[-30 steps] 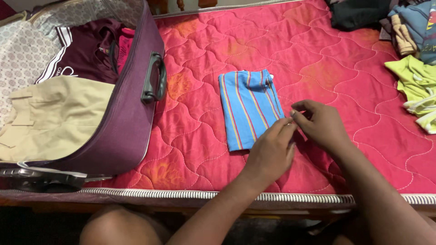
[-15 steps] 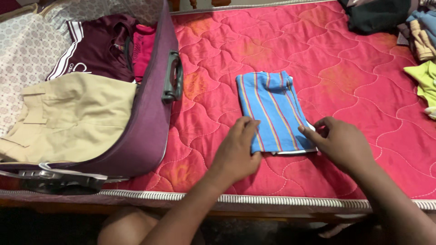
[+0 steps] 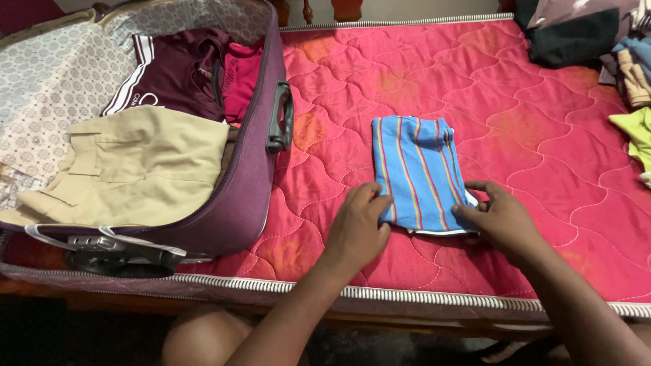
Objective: The person folds a blue striped shirt and a dark striped shirt on a bed. They smooth the fabric, fold the sleeves and body, and place the folded shirts into an open suitcase. The person handles the clothes one at a time, ensuring they are neatly packed.
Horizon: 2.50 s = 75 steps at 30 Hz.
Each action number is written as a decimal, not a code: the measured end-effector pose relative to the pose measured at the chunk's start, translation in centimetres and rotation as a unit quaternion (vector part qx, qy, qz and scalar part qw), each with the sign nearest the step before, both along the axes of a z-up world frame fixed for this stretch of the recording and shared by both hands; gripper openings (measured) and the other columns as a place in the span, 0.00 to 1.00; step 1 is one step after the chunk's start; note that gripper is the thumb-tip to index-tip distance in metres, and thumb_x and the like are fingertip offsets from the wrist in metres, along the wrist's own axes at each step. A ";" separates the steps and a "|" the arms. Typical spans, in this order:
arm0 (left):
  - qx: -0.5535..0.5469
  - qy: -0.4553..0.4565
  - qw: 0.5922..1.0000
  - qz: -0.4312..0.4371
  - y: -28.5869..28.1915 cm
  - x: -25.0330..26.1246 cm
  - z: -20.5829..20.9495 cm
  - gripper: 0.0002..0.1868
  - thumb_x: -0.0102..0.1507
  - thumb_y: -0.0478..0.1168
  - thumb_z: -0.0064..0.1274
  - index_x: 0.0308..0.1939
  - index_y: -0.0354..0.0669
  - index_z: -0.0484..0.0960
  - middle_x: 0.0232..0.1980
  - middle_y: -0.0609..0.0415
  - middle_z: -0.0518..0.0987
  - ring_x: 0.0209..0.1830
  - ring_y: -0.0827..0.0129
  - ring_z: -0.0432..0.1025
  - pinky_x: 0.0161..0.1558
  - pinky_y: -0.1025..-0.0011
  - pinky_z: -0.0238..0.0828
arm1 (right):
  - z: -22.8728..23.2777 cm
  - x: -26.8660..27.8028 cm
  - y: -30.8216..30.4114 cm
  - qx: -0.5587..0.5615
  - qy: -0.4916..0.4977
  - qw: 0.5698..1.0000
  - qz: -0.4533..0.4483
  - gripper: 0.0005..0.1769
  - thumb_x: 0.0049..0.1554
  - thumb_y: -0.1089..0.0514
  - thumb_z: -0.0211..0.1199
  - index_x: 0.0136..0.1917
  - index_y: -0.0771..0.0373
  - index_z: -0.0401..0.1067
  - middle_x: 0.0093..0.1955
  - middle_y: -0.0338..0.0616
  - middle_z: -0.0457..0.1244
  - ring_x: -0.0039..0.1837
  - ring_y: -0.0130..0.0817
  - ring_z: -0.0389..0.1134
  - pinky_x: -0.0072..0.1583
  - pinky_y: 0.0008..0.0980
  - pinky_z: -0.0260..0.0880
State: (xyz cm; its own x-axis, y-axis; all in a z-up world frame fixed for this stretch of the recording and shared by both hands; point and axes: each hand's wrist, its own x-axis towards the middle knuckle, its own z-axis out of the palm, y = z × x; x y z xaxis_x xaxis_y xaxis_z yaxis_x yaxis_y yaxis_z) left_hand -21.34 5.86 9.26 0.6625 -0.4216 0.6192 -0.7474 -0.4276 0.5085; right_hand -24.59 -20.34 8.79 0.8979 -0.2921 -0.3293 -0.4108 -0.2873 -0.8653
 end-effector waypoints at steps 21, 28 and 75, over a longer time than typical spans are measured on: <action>0.172 0.129 0.955 -0.204 3.4 0.2 3.0 0.12 0.57 0.32 0.58 0.44 0.43 0.85 0.44 0.52 0.80 0.48 0.55 0.76 0.49 0.58 0.72 | 2.0 -1.9 -0.6 -0.055 0.139 0.984 0.093 0.50 0.50 0.47 0.73 0.80 0.52 0.54 0.37 0.51 0.67 0.34 0.36 0.65 0.39 0.39 0.66; 0.027 0.048 0.995 -0.084 -2.0 -0.1 -0.1 0.25 0.59 0.55 0.63 0.53 0.45 0.81 0.60 0.48 0.77 0.66 0.57 0.70 0.66 0.57 0.66 | 3.0 4.6 -2.9 -0.359 -0.034 0.929 0.078 0.41 0.53 0.37 0.67 0.72 0.60 0.68 0.45 0.55 0.73 0.47 0.46 0.76 0.51 0.42 0.73; 0.200 -0.073 0.977 -0.017 -2.4 -1.0 -4.0 0.41 0.59 0.68 0.50 0.70 0.51 0.76 0.77 0.43 0.69 0.80 0.52 0.60 0.78 0.37 0.44 | -0.1 19.4 7.3 -0.376 -0.259 0.870 0.186 0.19 0.56 0.45 0.65 0.53 0.59 0.80 0.48 0.46 0.72 0.52 0.44 0.73 0.56 0.45 0.68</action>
